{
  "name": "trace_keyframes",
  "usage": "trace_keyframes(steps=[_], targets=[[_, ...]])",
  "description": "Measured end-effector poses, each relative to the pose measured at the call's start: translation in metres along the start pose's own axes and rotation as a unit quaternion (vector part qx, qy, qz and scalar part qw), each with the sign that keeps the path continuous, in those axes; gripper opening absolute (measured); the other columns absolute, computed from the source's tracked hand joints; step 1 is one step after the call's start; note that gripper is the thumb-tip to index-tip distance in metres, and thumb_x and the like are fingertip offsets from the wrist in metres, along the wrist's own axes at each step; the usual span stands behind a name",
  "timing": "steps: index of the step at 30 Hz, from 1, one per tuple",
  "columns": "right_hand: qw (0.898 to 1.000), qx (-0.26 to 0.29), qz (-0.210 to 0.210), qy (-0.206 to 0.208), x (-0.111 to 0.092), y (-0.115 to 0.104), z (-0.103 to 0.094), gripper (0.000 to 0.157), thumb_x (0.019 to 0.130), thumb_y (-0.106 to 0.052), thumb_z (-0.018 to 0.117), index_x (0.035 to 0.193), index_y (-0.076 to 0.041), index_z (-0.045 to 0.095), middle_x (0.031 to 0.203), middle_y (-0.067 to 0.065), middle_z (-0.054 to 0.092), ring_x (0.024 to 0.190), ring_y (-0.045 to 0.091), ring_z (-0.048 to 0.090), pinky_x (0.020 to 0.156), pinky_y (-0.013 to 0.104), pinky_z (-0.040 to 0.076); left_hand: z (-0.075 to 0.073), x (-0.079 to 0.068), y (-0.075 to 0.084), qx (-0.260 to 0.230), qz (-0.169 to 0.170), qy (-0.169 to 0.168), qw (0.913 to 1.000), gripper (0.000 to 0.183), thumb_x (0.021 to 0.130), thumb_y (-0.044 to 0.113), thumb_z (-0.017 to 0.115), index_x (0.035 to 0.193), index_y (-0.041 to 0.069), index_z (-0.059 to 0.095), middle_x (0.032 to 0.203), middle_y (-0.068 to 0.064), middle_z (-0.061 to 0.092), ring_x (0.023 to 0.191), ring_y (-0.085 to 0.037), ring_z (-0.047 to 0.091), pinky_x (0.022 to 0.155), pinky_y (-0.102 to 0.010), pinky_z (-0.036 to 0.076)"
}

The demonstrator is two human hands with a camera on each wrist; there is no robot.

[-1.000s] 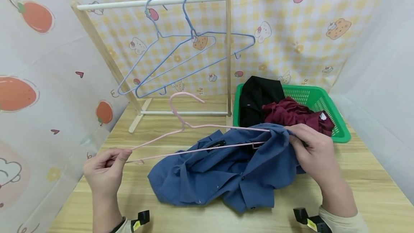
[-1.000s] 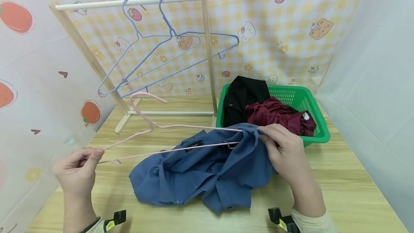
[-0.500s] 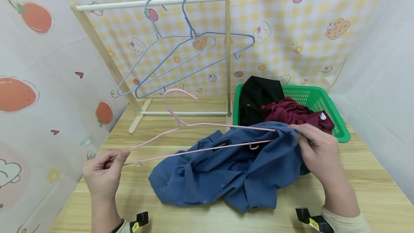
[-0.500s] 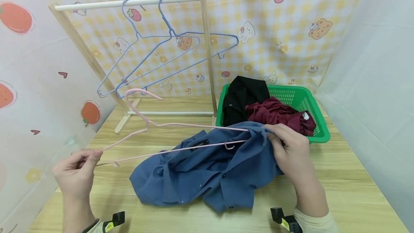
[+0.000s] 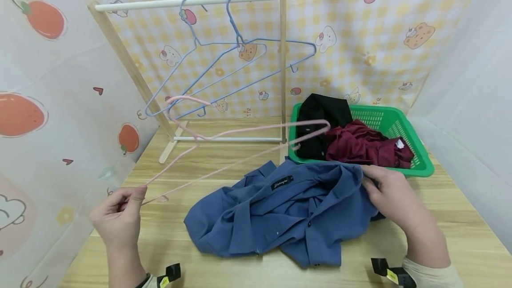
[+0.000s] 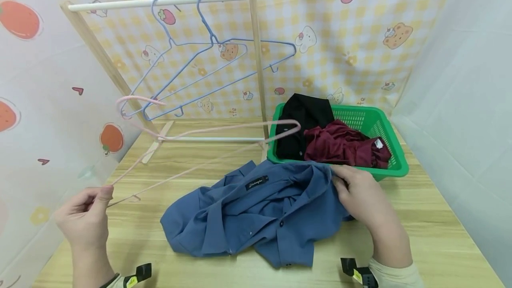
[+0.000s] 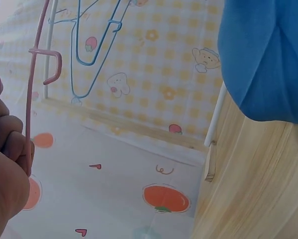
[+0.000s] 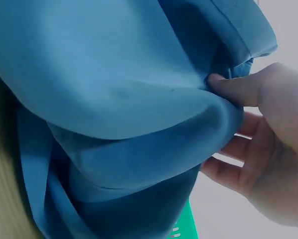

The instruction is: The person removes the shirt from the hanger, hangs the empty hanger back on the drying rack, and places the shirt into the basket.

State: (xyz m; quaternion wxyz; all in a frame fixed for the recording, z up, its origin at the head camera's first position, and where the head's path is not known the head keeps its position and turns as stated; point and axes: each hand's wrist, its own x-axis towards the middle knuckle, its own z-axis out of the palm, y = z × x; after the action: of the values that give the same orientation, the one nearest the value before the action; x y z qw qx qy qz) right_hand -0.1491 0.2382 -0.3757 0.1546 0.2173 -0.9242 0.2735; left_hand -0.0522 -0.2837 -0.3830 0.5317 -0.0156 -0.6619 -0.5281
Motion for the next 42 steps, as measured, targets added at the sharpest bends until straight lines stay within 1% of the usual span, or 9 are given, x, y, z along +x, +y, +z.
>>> trace_keyframes(steps=[2,8,19,28,30,33,35,37,42], targets=[[0.999,0.001,0.015,-0.039,0.000,0.001,0.001,0.033,0.097,0.005,0.065,0.126,-0.004,0.077,0.122,0.022,0.077,0.110,0.045,0.074,0.087,0.060,0.061,-0.001,0.000,0.000,-0.005,-0.007,0.015,0.9998,0.023,0.082,-0.020,0.076,0.066,-0.003,0.077,0.056,0.016,0.063,0.043,0.001,0.031,0.046,-0.014,0.026],[0.989,-0.015,0.048,-0.143,0.001,0.008,0.009,0.049,0.093,0.009,0.051,0.126,-0.012,0.080,0.114,0.012,0.074,0.094,0.024,0.066,0.072,0.032,0.049,-0.001,0.000,0.002,0.001,-0.009,0.022,0.9997,0.023,0.082,-0.017,0.079,0.065,-0.002,0.077,0.053,0.017,0.061,0.042,0.002,0.032,0.046,-0.013,0.026],[0.969,-0.009,0.059,-0.240,-0.001,0.021,0.021,0.043,0.090,0.011,0.054,0.119,-0.004,0.082,0.107,0.011,0.073,0.098,0.027,0.068,0.079,0.036,0.053,0.000,-0.001,0.002,0.008,-0.022,0.023,0.9995,0.022,0.083,-0.016,0.079,0.066,-0.003,0.077,0.054,0.016,0.063,0.043,0.006,0.035,0.047,-0.012,0.029],[0.967,0.003,0.057,-0.249,-0.002,0.027,0.013,0.047,0.081,0.014,0.058,0.116,-0.005,0.083,0.119,0.022,0.076,0.115,0.049,0.069,0.095,0.061,0.058,0.001,0.000,0.001,0.012,-0.021,0.026,0.9994,0.024,0.084,-0.015,0.080,0.063,-0.003,0.075,0.052,0.017,0.059,0.044,0.006,0.035,0.048,-0.012,0.029],[0.967,0.004,0.052,-0.249,-0.003,0.028,0.006,0.051,0.079,0.017,0.055,0.116,-0.006,0.083,0.121,0.024,0.075,0.117,0.052,0.068,0.095,0.062,0.058,0.001,0.000,0.000,0.013,-0.024,0.027,0.9993,0.024,0.084,-0.015,0.079,0.063,-0.002,0.075,0.052,0.017,0.058,0.044,0.006,0.035,0.048,-0.012,0.028],[0.963,0.002,0.057,-0.263,-0.002,0.027,-0.007,0.061,0.076,0.020,0.050,0.118,-0.008,0.082,0.130,0.030,0.071,0.122,0.053,0.066,0.081,0.045,0.061,0.002,0.000,0.000,0.019,-0.029,0.031,0.9989,0.025,0.083,-0.014,0.080,0.063,-0.001,0.075,0.052,0.017,0.057,0.045,0.005,0.035,0.048,-0.012,0.028],[0.963,-0.006,0.056,-0.264,0.000,0.025,-0.018,0.062,0.078,0.020,0.047,0.119,-0.010,0.082,0.134,0.033,0.068,0.120,0.051,0.067,0.067,0.033,0.052,0.002,0.000,0.001,0.023,-0.031,0.033,0.9987,0.025,0.083,-0.013,0.081,0.063,0.000,0.075,0.051,0.017,0.056,0.045,0.004,0.035,0.048,-0.012,0.028],[0.967,-0.022,0.041,-0.250,0.002,0.020,-0.028,0.058,0.084,0.019,0.047,0.121,-0.010,0.081,0.135,0.032,0.069,0.120,0.050,0.067,0.067,0.034,0.052,0.002,0.000,0.001,0.025,-0.033,0.035,0.9985,0.025,0.083,-0.012,0.081,0.063,0.001,0.076,0.051,0.017,0.056,0.044,0.004,0.034,0.047,-0.013,0.027],[0.979,-0.069,-0.030,-0.189,0.024,-0.001,-0.050,0.031,0.102,-0.001,0.062,0.130,-0.006,0.076,0.128,0.019,0.076,0.105,0.033,0.075,0.082,0.046,0.060,0.004,0.004,0.005,0.015,-0.028,0.046,0.9984,0.024,0.082,-0.012,0.082,0.063,0.001,0.076,0.051,0.017,0.056,0.043,0.004,0.033,0.047,-0.013,0.025]])
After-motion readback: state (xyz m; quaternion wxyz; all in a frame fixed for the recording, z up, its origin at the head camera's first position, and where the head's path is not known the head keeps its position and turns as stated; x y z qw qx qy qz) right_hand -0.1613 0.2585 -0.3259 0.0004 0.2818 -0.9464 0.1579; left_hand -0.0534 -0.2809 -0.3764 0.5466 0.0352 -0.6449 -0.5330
